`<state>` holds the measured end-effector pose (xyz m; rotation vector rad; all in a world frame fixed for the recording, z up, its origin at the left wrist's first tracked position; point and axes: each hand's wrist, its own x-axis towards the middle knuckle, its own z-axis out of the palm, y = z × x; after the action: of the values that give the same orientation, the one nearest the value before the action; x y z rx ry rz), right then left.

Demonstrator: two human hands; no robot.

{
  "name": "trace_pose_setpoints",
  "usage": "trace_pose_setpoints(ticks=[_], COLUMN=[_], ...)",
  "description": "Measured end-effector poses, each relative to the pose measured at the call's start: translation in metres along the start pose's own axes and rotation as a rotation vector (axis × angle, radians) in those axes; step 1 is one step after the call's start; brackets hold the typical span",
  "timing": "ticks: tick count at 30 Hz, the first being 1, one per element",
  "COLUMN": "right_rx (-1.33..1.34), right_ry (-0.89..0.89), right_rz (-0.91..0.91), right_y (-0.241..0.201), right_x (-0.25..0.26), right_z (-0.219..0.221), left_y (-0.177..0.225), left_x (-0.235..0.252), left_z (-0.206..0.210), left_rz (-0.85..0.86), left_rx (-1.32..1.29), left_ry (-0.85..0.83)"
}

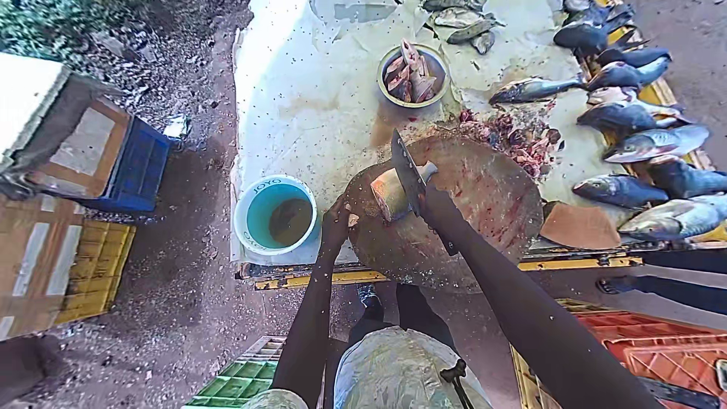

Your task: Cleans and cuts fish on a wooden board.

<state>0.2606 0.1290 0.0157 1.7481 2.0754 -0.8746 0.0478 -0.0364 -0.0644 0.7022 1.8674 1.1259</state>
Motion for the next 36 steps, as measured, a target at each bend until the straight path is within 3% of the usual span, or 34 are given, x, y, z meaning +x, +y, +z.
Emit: trace_pose_setpoints(ticks=[5, 7, 9, 12, 14, 15, 17, 19, 22, 24, 26, 29, 31, 33, 34, 36], right_rx=[0.317, 0.369, 0.284, 0.203, 0.209, 0.209, 0.2, 0.193, 0.23, 0.233, 0.226, 0.206, 0.195, 0.198, 0.193, 0.185], right_ry=[-0.003, 0.078, 0.138, 0.074, 0.075, 0.067, 0.047, 0.028, 0.035, 0.036, 0.038, 0.058, 0.077, 0.111, 0.115, 0.129], right_rz=[-0.047, -0.02, 0.128, 0.355, 0.361, 0.345, 0.325, 0.343, 0.356, 0.347, 0.34, 0.327, 0.309, 0.293, 0.296, 0.292], right_y=[0.033, 0.056, 0.082, 0.12, 0.138, 0.14, 0.135, 0.135, 0.138, 0.139, 0.14, 0.145, 0.146, 0.145, 0.143, 0.14], right_x=[-0.015, -0.047, -0.09, -0.129, -0.134, -0.134, -0.133, -0.13, -0.128, -0.13, -0.128, -0.13, -0.132, -0.13, -0.133, -0.136], right_z=[0.02, 0.021, 0.035, 0.055, 0.061, 0.059, 0.054, 0.048, 0.047, 0.053, 0.051, 0.053, 0.059, 0.058, 0.06, 0.062], left_y=[0.036, 0.077, 0.12, 0.191, 0.22, 0.226, 0.222, 0.21, 0.157, 0.105, 0.072, 0.066, 0.066, 0.078, 0.078, 0.085], left_x=[-0.037, -0.025, -0.013, 0.031, 0.096, 0.123, 0.156, 0.151, 0.08, 0.037, 0.022, 0.022, 0.006, -0.015, -0.023, -0.042], left_z=[-0.016, -0.009, 0.007, 0.065, 0.128, 0.154, 0.175, 0.171, 0.139, 0.123, 0.123, 0.149, 0.163, 0.176, 0.181, 0.178], left_rz=[-0.039, 0.075, 0.221, 0.448, 0.539, 0.516, 0.371, 0.306, 0.131, -0.203, -0.393, -0.304, -0.072, 0.156, 0.183, 0.055], left_rx=[-0.048, -0.063, -0.115, -0.213, -0.182, -0.04, 0.291, 0.273, 0.411, 0.469, 0.369, 0.364, 0.439, 0.409, 0.432, 0.417], left_ry=[0.002, 0.01, -0.047, -0.262, -0.409, -0.437, -0.388, -0.152, 0.185, 0.264, 0.29, 0.374, 0.436, 0.32, 0.255, 0.107])
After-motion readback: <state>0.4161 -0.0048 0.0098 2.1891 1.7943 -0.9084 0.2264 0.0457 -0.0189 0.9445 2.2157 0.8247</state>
